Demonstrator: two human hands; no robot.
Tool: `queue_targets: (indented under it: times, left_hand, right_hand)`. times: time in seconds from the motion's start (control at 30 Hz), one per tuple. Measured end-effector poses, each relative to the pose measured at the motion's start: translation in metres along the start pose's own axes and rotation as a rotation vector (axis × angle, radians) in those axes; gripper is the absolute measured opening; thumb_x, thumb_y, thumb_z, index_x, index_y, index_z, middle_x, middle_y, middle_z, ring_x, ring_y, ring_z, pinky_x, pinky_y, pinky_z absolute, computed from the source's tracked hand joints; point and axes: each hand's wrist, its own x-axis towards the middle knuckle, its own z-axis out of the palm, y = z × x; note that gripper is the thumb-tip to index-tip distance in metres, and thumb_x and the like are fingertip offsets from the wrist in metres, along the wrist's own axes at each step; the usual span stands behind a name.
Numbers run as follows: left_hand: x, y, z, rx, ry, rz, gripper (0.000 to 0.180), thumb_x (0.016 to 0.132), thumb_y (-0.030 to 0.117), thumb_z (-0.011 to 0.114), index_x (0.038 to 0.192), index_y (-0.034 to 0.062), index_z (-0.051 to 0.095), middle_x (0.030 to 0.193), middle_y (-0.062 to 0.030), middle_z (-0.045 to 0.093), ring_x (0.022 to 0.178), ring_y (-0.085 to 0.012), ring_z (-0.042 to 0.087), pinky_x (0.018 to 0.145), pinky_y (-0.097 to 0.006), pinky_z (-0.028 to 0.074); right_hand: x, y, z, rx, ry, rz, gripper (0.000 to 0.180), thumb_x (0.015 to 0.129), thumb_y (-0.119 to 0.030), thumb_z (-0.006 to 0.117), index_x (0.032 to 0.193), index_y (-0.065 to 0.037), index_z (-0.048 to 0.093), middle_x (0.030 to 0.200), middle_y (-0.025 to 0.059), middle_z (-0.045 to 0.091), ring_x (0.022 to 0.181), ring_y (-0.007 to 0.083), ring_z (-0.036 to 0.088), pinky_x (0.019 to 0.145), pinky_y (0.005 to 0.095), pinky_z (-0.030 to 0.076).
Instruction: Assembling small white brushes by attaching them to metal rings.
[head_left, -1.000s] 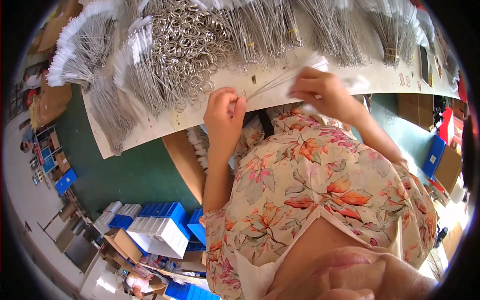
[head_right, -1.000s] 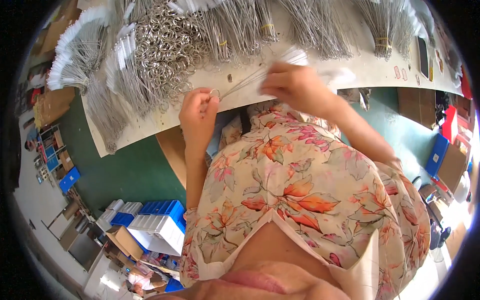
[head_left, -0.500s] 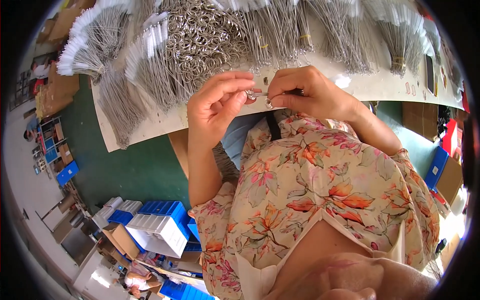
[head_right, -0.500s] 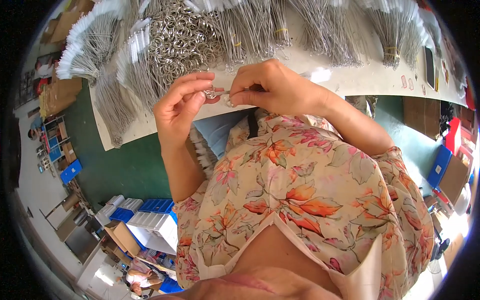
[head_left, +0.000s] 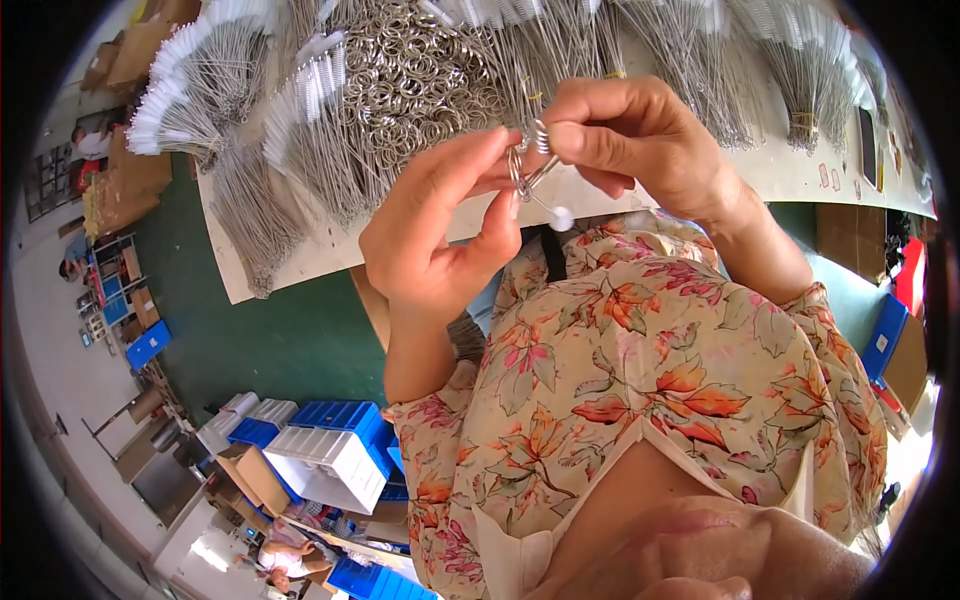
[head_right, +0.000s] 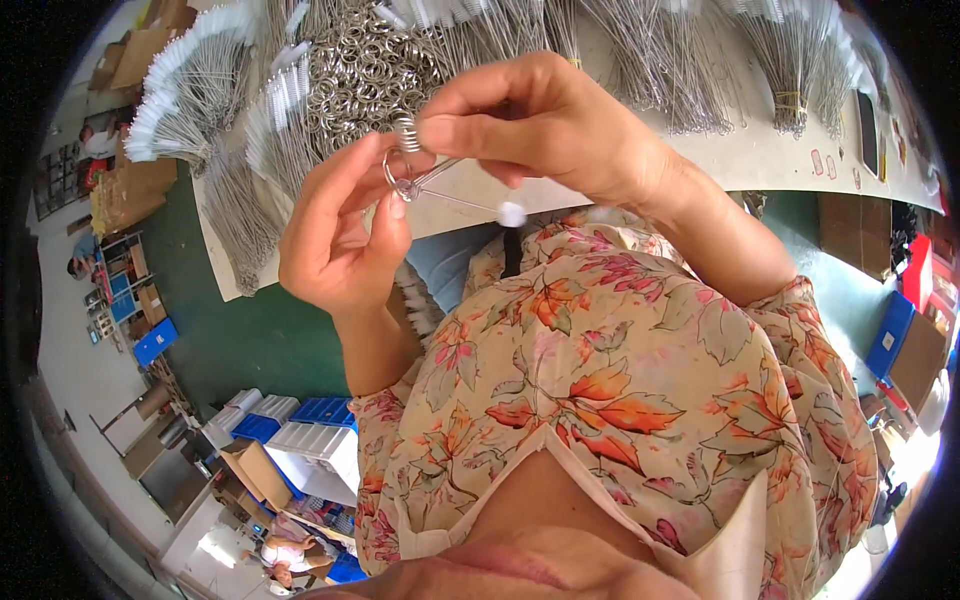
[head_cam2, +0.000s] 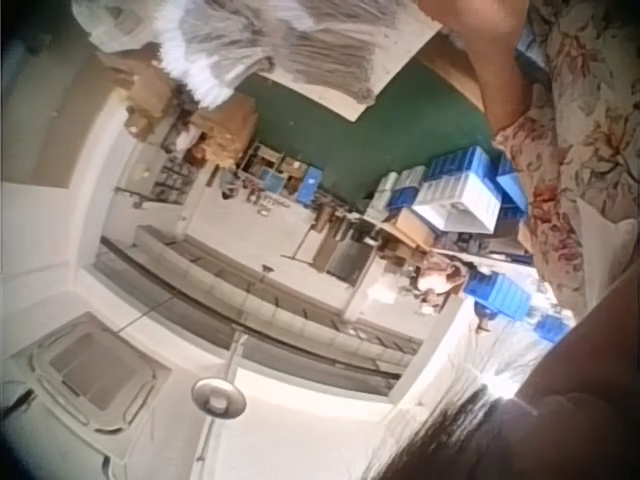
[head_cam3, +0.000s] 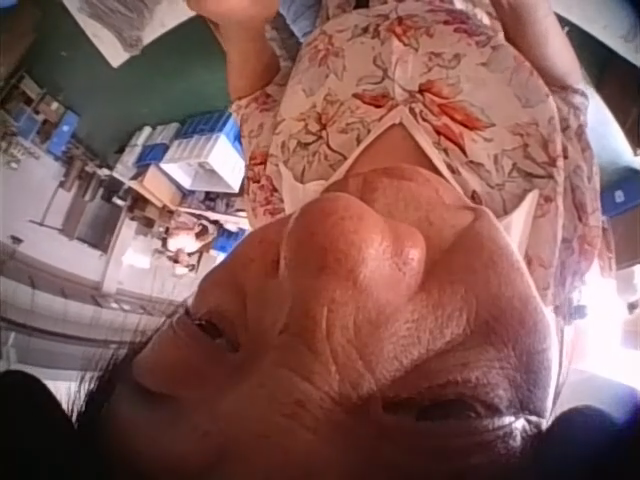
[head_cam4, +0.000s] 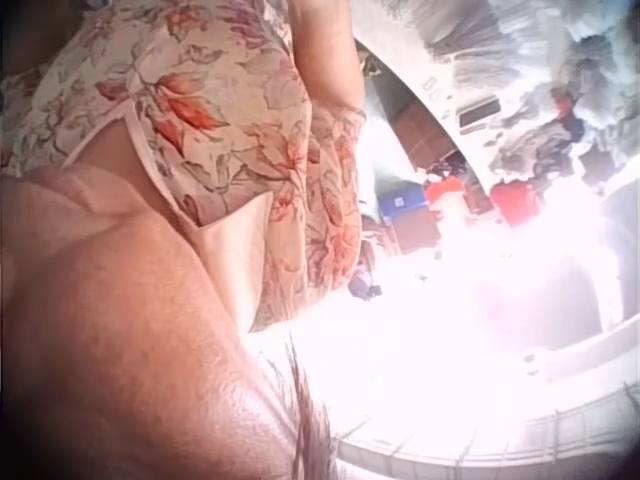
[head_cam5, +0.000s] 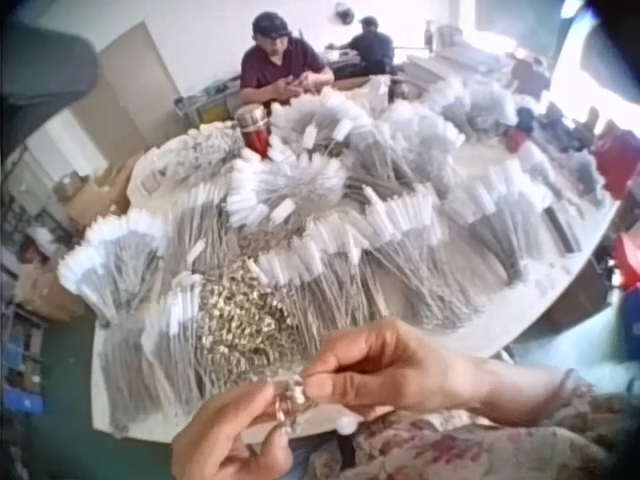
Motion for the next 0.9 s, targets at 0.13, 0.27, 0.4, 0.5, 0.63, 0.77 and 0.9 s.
queue_targets:
  times: [0.13,0.27,0.4,0.5,0.63,0.77,0.9]
  left_hand:
    - [0.012,0.007,0.004,0.108,0.078,0.132,0.033,0.072,-0.008,0.064,0.104,-0.0075,0.060,0.095,-0.0180,0.064,0.075,-0.0206,0.066,0.066,-0.027,0.055]
    - [0.021,0.009,-0.001,0.190,0.057,0.084,0.032,0.071,-0.009,0.064,0.102,-0.0071,0.061,0.094,-0.0170,0.064,0.074,-0.0193,0.066,0.066,-0.026,0.054]
    - [0.027,0.012,-0.007,0.112,0.004,0.036,0.032,0.071,-0.011,0.062,0.103,-0.0069,0.061,0.094,-0.0160,0.064,0.076,-0.0180,0.066,0.067,-0.025,0.054]
    - [0.032,0.018,-0.006,0.079,-0.061,-0.039,0.033,0.071,-0.012,0.062,0.104,-0.0068,0.061,0.095,-0.0152,0.064,0.076,-0.0178,0.066,0.067,-0.025,0.054]
    - [0.033,0.013,0.000,0.117,-0.016,0.049,0.032,0.071,-0.009,0.064,0.103,-0.0066,0.061,0.095,-0.0150,0.064,0.075,-0.0171,0.066,0.067,-0.024,0.054]
    - [0.030,0.014,0.002,0.257,0.022,0.125,0.030,0.072,-0.007,0.065,0.101,-0.0064,0.062,0.095,-0.0155,0.064,0.074,-0.0166,0.066,0.066,-0.024,0.054]
    - [0.033,0.010,-0.005,0.232,0.014,0.111,0.031,0.072,-0.009,0.064,0.102,-0.0066,0.061,0.097,-0.0164,0.064,0.075,-0.0173,0.066,0.067,-0.024,0.054]
  right_hand:
    - [0.004,-0.012,0.016,0.006,0.051,-0.163,0.017,0.086,-0.019,0.064,0.089,-0.002,0.067,0.069,-0.0016,0.060,0.053,0.0040,0.044,0.049,0.0199,0.037]
    - [0.012,-0.013,0.010,-0.040,0.024,-0.201,0.017,0.085,-0.019,0.064,0.088,-0.003,0.067,0.068,-0.0016,0.059,0.053,0.0040,0.045,0.049,0.0200,0.037]
    - [0.014,-0.014,0.003,-0.087,0.001,-0.213,0.017,0.085,-0.017,0.064,0.089,-0.001,0.065,0.073,0.0007,0.059,0.056,0.0039,0.048,0.048,0.0186,0.039]
    - [0.014,-0.014,0.001,-0.105,-0.011,-0.217,0.017,0.086,-0.018,0.063,0.088,-0.001,0.064,0.072,0.0005,0.058,0.056,0.0038,0.048,0.048,0.0185,0.039]
    - [0.013,-0.012,0.001,-0.015,-0.004,-0.245,0.018,0.085,-0.020,0.064,0.086,-0.003,0.065,0.069,-0.0013,0.058,0.054,0.0036,0.047,0.048,0.0188,0.038]
    - [0.010,-0.014,0.003,0.067,0.024,-0.203,0.018,0.084,-0.022,0.066,0.086,-0.004,0.066,0.066,-0.0031,0.058,0.053,0.0035,0.046,0.048,0.0193,0.036]
    - [0.019,-0.010,0.004,0.018,0.031,-0.254,0.018,0.083,-0.021,0.067,0.087,-0.004,0.066,0.065,-0.0033,0.057,0.053,0.0035,0.047,0.048,0.0192,0.036]
